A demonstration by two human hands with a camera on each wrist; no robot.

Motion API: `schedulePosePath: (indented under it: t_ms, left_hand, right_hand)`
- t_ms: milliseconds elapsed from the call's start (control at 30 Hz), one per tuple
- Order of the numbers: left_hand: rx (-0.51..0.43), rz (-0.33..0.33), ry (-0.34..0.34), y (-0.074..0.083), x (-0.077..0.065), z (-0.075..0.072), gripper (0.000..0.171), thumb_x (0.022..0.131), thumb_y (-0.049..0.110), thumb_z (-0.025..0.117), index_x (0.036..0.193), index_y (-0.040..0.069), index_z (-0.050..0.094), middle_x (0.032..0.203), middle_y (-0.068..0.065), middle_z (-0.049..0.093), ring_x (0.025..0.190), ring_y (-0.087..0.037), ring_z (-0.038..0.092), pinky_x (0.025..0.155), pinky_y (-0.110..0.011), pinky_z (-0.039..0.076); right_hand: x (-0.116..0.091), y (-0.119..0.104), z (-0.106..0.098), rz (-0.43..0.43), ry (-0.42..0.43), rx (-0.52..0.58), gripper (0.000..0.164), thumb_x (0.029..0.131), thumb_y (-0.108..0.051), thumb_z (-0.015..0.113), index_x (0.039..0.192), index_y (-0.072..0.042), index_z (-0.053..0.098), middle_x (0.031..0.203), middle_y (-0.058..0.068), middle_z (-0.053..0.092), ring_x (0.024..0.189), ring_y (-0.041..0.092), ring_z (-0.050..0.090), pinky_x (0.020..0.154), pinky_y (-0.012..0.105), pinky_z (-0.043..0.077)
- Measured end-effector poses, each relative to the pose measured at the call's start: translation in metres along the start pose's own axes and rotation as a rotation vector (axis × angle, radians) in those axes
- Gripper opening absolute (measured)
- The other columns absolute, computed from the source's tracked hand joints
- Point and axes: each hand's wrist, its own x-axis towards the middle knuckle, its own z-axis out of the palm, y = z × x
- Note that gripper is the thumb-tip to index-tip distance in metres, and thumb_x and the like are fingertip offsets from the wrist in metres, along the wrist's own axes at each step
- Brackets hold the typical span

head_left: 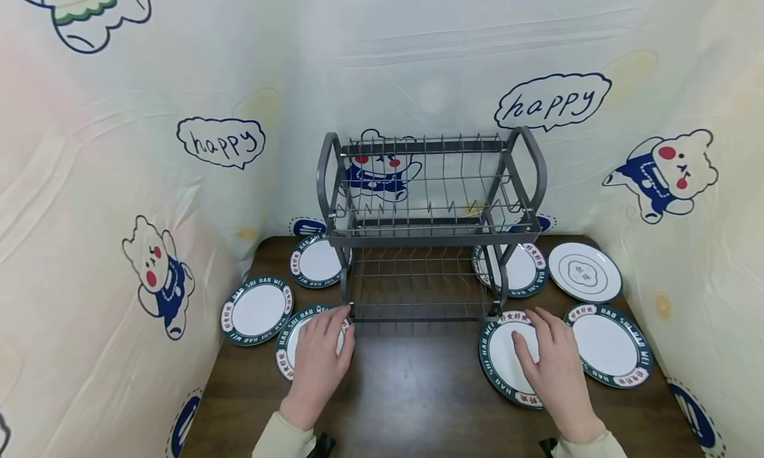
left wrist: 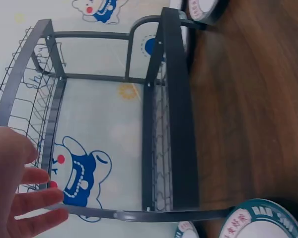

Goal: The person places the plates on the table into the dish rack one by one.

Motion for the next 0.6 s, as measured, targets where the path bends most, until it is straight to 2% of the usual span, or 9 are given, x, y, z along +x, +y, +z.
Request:
schedulePosePath:
  t_ms: [100, 200, 367, 600]
  left_hand:
    - [-0.058, 0.031, 0.092, 0.0, 0.008, -0.002, 0.026, 0.094, 0.011, 0.072, 0.119, 0.004, 0.071, 0.108, -0.013, 0.074, 0.095, -0.028, 0.071, 0.082, -0.045, 0.059]
    - [-0.097, 0.029, 0.139, 0.0, 0.018, -0.007, 0.018, 0.094, 0.008, 0.072, 0.112, 0.003, 0.072, 0.096, -0.01, 0.074, 0.081, -0.022, 0.072, 0.068, -0.037, 0.06]
    - [-0.127, 0.002, 0.174, -0.004, 0.035, -0.016, 0.014, 0.098, 0.009, 0.067, 0.11, 0.002, 0.071, 0.092, -0.01, 0.074, 0.075, -0.02, 0.071, 0.059, -0.033, 0.058]
    - [-0.143, 0.003, 0.208, -0.01, 0.059, -0.03, 0.014, 0.098, 0.01, 0.067, 0.109, 0.001, 0.07, 0.092, -0.012, 0.074, 0.069, -0.02, 0.069, 0.054, -0.034, 0.056]
  right_hand:
    - [0.0, 0.0, -0.001, 0.003, 0.0, -0.01, 0.041, 0.09, -0.011, 0.073, 0.123, 0.01, 0.063, 0.122, 0.031, 0.06, 0.109, 0.048, 0.055, 0.091, 0.059, 0.044]
    - [0.0, 0.0, -0.002, 0.017, -0.013, -0.039, 0.036, 0.09, -0.011, 0.074, 0.118, 0.009, 0.065, 0.114, 0.028, 0.063, 0.102, 0.045, 0.058, 0.084, 0.059, 0.048]
    - [-0.002, -0.002, -0.002, 0.041, -0.035, -0.087, 0.03, 0.091, -0.014, 0.074, 0.113, 0.007, 0.068, 0.102, 0.023, 0.067, 0.092, 0.041, 0.061, 0.073, 0.058, 0.052]
    - [-0.003, -0.001, -0.003, 0.03, -0.038, -0.101, 0.029, 0.091, -0.013, 0.074, 0.111, 0.007, 0.069, 0.098, 0.022, 0.068, 0.088, 0.039, 0.062, 0.069, 0.056, 0.052]
